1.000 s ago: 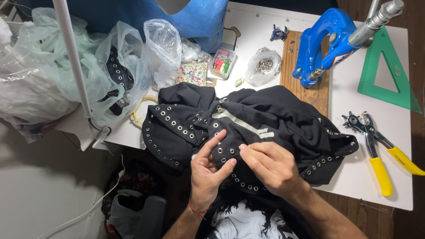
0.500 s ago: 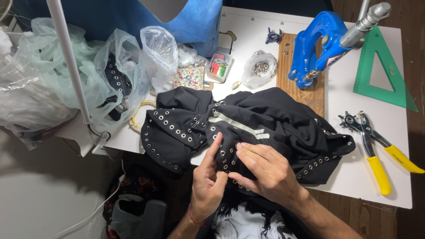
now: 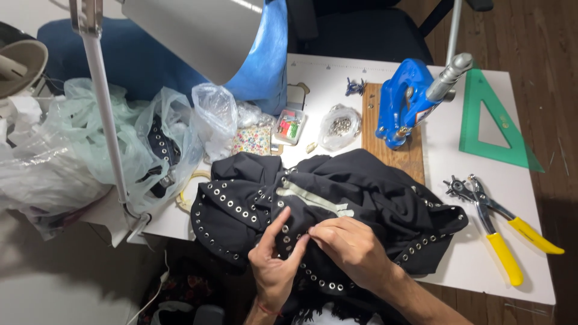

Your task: Attaching metal eyelets to a black garment using a manual hand press

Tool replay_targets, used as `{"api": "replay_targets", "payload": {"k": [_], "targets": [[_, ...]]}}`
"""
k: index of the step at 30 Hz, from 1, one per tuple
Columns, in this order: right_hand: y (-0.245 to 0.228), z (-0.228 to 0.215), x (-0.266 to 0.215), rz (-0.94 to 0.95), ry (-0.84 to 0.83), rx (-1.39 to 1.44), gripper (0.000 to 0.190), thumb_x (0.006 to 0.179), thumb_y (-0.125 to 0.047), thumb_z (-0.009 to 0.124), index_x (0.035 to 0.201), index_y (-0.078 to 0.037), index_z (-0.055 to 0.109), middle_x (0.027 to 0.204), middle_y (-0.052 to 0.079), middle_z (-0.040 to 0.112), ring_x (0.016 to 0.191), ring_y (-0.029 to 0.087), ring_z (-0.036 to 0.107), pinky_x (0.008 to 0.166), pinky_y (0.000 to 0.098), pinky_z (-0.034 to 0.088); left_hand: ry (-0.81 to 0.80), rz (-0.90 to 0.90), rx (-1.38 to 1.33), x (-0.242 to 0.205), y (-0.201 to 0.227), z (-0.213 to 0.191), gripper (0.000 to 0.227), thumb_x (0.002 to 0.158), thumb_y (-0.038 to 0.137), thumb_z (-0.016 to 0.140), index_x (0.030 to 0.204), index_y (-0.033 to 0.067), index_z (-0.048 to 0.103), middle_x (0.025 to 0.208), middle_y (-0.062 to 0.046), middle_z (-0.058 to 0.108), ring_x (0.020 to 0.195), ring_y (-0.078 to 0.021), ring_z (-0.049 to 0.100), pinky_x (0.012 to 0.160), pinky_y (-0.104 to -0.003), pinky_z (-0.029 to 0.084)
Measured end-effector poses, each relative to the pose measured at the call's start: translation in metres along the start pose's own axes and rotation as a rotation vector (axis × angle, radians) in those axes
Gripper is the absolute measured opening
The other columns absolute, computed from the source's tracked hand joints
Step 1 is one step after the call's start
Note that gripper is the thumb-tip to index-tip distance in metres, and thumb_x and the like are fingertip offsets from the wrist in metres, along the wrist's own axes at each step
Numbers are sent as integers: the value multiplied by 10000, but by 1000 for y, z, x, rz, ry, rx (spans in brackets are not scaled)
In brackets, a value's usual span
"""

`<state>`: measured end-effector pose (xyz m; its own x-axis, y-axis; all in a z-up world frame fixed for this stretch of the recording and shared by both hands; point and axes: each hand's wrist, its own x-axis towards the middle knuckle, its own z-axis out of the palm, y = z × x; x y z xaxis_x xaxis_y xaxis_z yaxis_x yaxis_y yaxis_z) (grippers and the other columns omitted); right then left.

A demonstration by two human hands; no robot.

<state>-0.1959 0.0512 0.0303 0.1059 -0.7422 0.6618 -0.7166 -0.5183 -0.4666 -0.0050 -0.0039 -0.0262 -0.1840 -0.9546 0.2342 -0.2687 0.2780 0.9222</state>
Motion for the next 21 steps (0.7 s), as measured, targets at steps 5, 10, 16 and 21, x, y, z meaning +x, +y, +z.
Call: {"api": "replay_targets", "payload": {"k": [5, 10, 16, 21], "targets": [[17, -12, 8, -69, -113, -98, 315, 1098, -78, 759, 1394, -46, 655, 1306, 138, 704, 1239, 374, 712, 1066, 495, 603, -78, 456, 162, -2, -14, -6, 458, 988, 26, 873, 1439, 73, 810, 1148, -85, 828, 970, -223, 808, 943, -336, 651], [35, -31, 46, -147, -335, 47, 730, 1288, -516, 234, 1785, -1, 377, 1846, 202, 498, 1773, 470, 398, 1470, 570, 383, -347, 941, 301, 19, 33, -20, 342, 1221, 6, 592, 1535, -98, 676, 948, -125, 716, 738, -287, 624, 708, -454, 584], [59, -28, 55, -250, -685, 184, 464, 1055, -16, 659, 1509, -111, 683, 1073, 99, 603, 1032, 280, 695, 1386, 645, 349, -339, 1141, 481, 31, 47, -16, 311, 1169, -48, 622, 1398, -20, 831, 787, -66, 537, 692, -248, 553, 694, -424, 586], [64, -30, 35, 5, -498, 251, 154, 1004, 16, 780, 1043, -98, 683, 966, 64, 564, 713, 239, 580, 635, 371, 493, -294, 1065, 310, 38, 64, -19, 298, 1173, -104, 630, 1450, -112, 741, 933, -113, 675, 949, -342, 797, 911, -457, 722]]}}
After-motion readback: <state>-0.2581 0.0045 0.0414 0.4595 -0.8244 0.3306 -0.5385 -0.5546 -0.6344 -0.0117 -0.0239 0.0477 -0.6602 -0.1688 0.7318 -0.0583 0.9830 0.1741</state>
